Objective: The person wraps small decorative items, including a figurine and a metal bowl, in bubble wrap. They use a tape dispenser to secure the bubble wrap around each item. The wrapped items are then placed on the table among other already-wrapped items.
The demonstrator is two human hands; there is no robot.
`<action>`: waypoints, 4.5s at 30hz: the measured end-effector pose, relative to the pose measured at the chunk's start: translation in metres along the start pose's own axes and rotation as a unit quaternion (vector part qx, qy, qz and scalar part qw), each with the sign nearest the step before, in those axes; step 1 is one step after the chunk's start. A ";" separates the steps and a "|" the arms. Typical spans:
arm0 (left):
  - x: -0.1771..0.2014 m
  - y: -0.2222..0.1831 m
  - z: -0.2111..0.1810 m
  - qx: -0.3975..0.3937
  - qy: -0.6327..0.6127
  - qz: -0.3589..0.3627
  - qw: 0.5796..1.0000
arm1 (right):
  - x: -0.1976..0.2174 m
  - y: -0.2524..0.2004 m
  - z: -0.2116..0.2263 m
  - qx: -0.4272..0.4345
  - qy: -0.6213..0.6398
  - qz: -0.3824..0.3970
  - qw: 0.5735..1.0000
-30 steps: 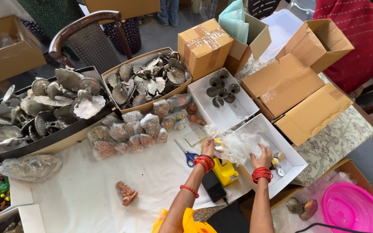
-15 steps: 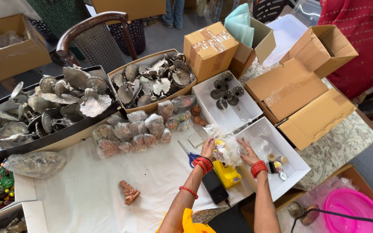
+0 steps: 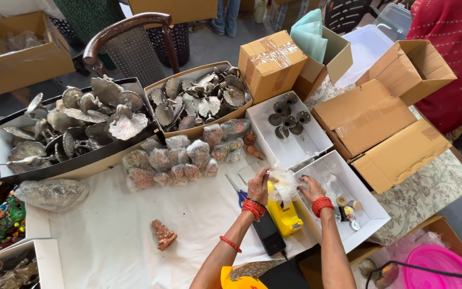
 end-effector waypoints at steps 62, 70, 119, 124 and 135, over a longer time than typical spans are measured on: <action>0.241 -0.262 0.126 -0.109 0.570 0.157 0.799 | -0.339 -0.102 0.332 -0.185 0.554 0.244 0.774; 0.292 -0.264 0.068 -0.158 0.557 0.061 0.813 | -0.321 -0.117 0.335 -0.227 0.613 0.258 0.712; 0.363 -0.256 0.251 0.276 0.044 -0.224 0.934 | -0.338 -0.125 0.280 -0.001 0.428 0.382 0.819; 0.357 -0.246 0.204 0.229 0.074 -0.241 0.940 | -0.329 -0.118 0.343 0.008 0.406 0.281 0.870; 0.357 -0.269 0.189 0.215 0.008 -0.372 0.903 | -0.370 -0.111 0.373 -0.052 0.451 0.304 0.838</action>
Point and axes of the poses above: each hand's wrist, its own y-axis towards the middle knuckle, its own x-axis out of the back of the hand, z = x × y, the point moved 10 cm from there along y, towards the middle knuckle, and after that the axes turned 11 degrees about y, right-handed, at the moved point
